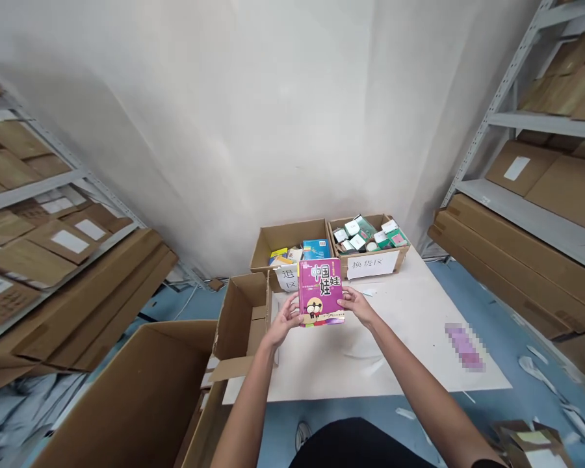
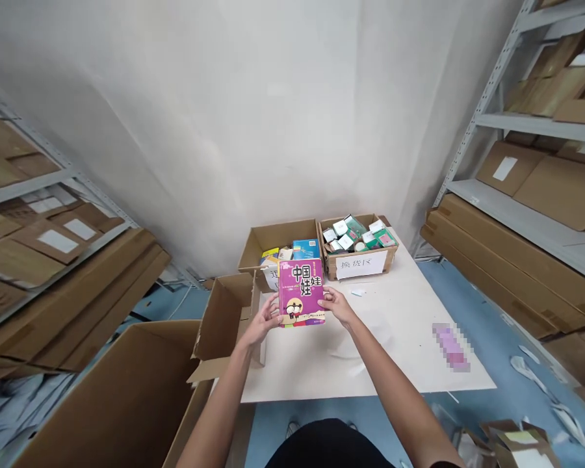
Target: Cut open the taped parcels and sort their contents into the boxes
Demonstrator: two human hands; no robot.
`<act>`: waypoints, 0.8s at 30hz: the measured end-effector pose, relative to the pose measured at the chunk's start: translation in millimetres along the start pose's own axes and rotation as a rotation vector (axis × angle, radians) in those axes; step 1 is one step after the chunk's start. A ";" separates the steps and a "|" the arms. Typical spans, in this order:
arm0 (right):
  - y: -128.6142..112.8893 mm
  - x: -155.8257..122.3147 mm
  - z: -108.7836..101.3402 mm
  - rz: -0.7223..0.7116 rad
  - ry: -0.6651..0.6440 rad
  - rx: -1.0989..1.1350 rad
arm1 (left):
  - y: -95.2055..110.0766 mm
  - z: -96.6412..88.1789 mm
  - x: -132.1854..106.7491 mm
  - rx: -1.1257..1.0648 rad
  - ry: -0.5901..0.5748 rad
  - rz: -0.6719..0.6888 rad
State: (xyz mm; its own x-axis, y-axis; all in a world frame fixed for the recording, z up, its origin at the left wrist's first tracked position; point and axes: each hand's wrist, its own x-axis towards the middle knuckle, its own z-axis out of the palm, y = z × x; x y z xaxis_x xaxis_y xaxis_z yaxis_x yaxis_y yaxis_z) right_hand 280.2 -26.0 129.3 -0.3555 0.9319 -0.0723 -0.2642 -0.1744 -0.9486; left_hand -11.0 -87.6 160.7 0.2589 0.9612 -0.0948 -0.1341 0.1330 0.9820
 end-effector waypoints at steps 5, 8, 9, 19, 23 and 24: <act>-53.1 -13.0 31.2 0.018 -0.088 -0.024 | 41.2 -12.9 -9.1 0.042 0.005 0.049; -63.7 -21.1 36.4 0.009 -0.167 -0.001 | 46.1 -14.7 -13.1 0.024 -0.005 0.068; -65.5 -23.3 36.3 0.005 -0.198 0.009 | 46.6 -14.5 -14.2 0.018 -0.011 0.076; -87.1 -35.3 40.9 -0.080 -0.016 -0.033 | 61.8 0.1 -5.6 0.266 0.277 0.193; -94.4 -35.4 59.2 -0.236 0.051 -0.071 | 70.8 35.9 3.5 0.327 0.157 0.277; -93.3 -34.8 66.3 -0.288 0.024 -0.092 | 71.7 47.5 6.0 0.301 0.080 0.302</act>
State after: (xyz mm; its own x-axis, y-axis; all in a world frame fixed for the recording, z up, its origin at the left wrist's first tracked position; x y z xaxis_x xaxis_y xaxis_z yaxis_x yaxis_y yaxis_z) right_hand 257.8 -63.2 240.8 -0.2558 0.9463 0.1975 -0.2680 0.1268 -0.9550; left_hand 26.3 -83.7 238.3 0.1739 0.9635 0.2033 0.0956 -0.2220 0.9704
